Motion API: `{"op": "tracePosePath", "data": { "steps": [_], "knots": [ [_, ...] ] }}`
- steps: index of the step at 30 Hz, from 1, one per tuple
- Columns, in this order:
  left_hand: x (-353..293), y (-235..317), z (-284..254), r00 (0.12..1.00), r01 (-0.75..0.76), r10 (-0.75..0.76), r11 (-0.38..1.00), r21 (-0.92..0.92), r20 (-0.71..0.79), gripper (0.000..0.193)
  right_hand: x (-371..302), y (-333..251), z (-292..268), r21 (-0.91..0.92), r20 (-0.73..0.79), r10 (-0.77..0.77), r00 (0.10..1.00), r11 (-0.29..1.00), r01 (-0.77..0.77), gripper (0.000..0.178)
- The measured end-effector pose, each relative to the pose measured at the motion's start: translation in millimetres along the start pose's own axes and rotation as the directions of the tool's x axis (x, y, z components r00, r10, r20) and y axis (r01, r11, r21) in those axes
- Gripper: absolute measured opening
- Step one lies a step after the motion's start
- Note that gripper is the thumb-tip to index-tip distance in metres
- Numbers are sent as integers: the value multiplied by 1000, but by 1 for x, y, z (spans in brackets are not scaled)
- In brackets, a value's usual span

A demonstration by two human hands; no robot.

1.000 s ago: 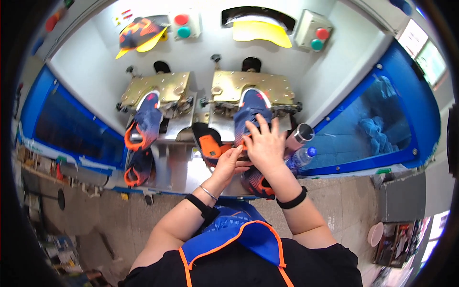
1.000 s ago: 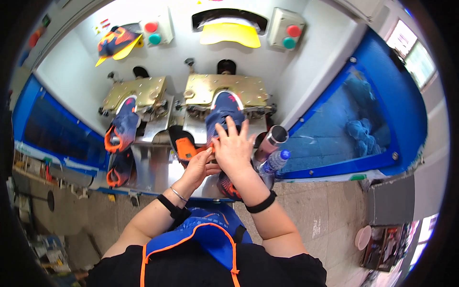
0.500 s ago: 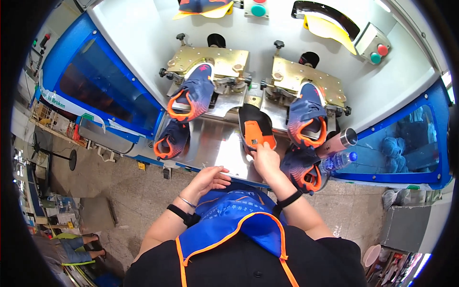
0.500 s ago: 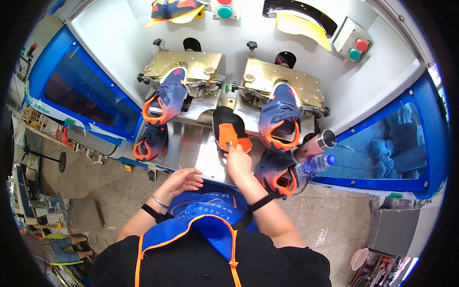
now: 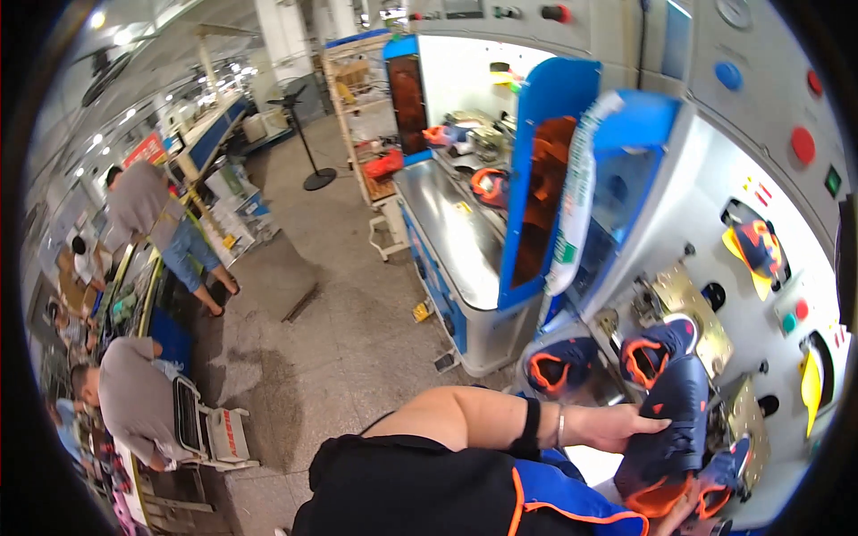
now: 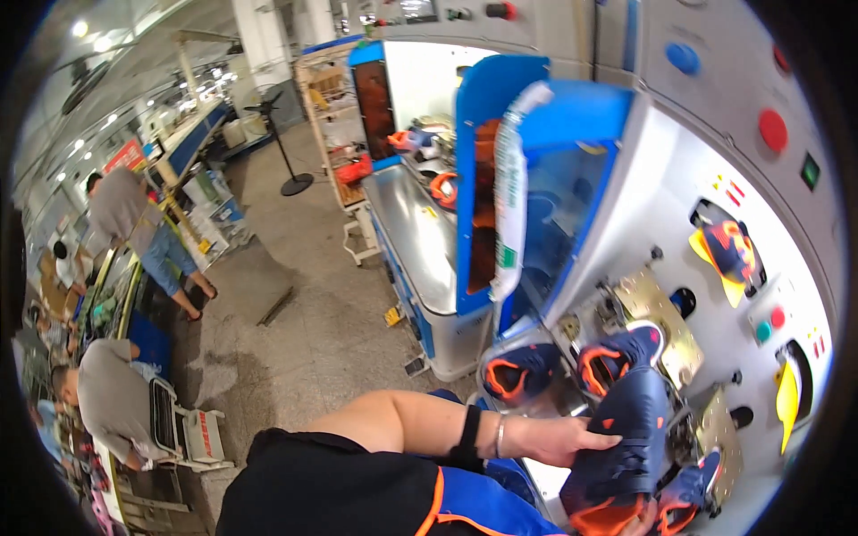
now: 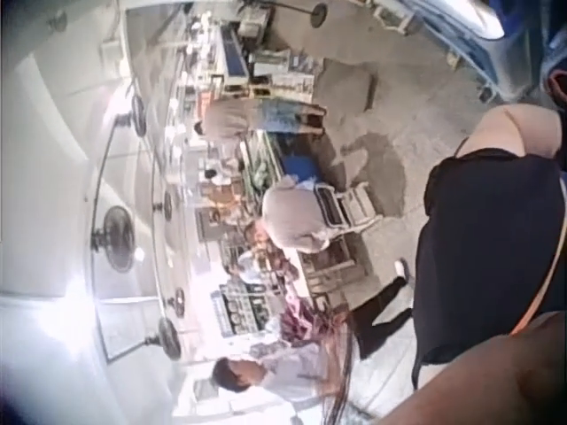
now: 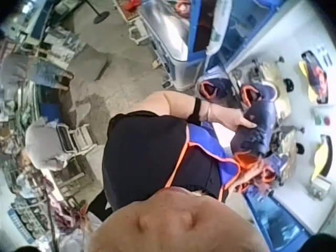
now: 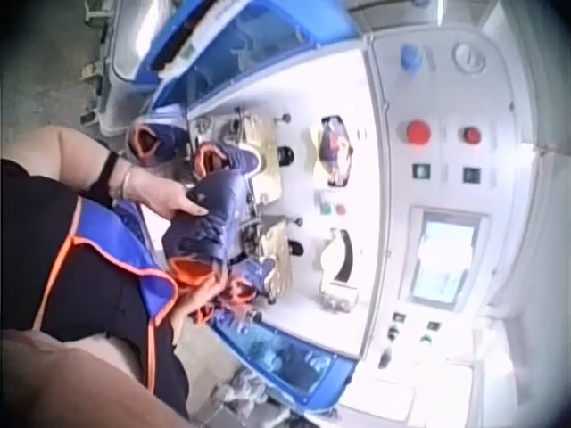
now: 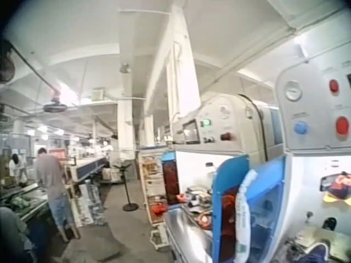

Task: Operating a shoe lasting machine to shape the upper of sports shoes.

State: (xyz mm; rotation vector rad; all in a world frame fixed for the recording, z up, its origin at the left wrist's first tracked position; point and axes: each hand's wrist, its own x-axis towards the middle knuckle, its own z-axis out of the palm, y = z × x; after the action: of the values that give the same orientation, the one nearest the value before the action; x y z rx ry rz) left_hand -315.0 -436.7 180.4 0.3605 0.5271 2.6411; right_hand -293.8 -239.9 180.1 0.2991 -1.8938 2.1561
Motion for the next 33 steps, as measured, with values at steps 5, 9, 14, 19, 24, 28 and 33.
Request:
{"op": "tracePosePath", "data": {
  "steps": [5, 9, 14, 19, 24, 28, 33],
  "knots": [
    [-14, 38, 7, 996, -66, 67, 997, 26, -59, 40, 14, -55, 9, -343, 435, -650, 623, 521, 782, 29],
    [-26, 36, 20, 993, -78, 83, 995, 61, -81, 40, 24, -73, -5, -326, 815, -402, 418, 278, 904, 31],
    [-47, 58, 27, 919, -362, 372, 927, 95, -129, 39, 36, -102, -45, -250, 940, -178, 291, 220, 943, 30],
    [-41, 42, 16, 881, -220, 349, 900, 376, -320, 40, 88, -112, -95, -383, 874, -300, 383, 62, 922, 35],
    [-29, 27, -39, 852, -66, 223, 943, 325, -473, 38, 163, -60, -141, -892, 313, -509, 802, 131, 431, 34],
    [-17, 37, -54, 746, -60, 240, 953, 296, -622, 24, 268, -47, -108, -861, 392, -505, 769, 93, 500, 24],
    [2, 32, -58, 727, -96, 219, 971, 219, -651, 21, 312, -77, -117, -912, 293, -585, 757, 66, 404, 30]
  ]
}}
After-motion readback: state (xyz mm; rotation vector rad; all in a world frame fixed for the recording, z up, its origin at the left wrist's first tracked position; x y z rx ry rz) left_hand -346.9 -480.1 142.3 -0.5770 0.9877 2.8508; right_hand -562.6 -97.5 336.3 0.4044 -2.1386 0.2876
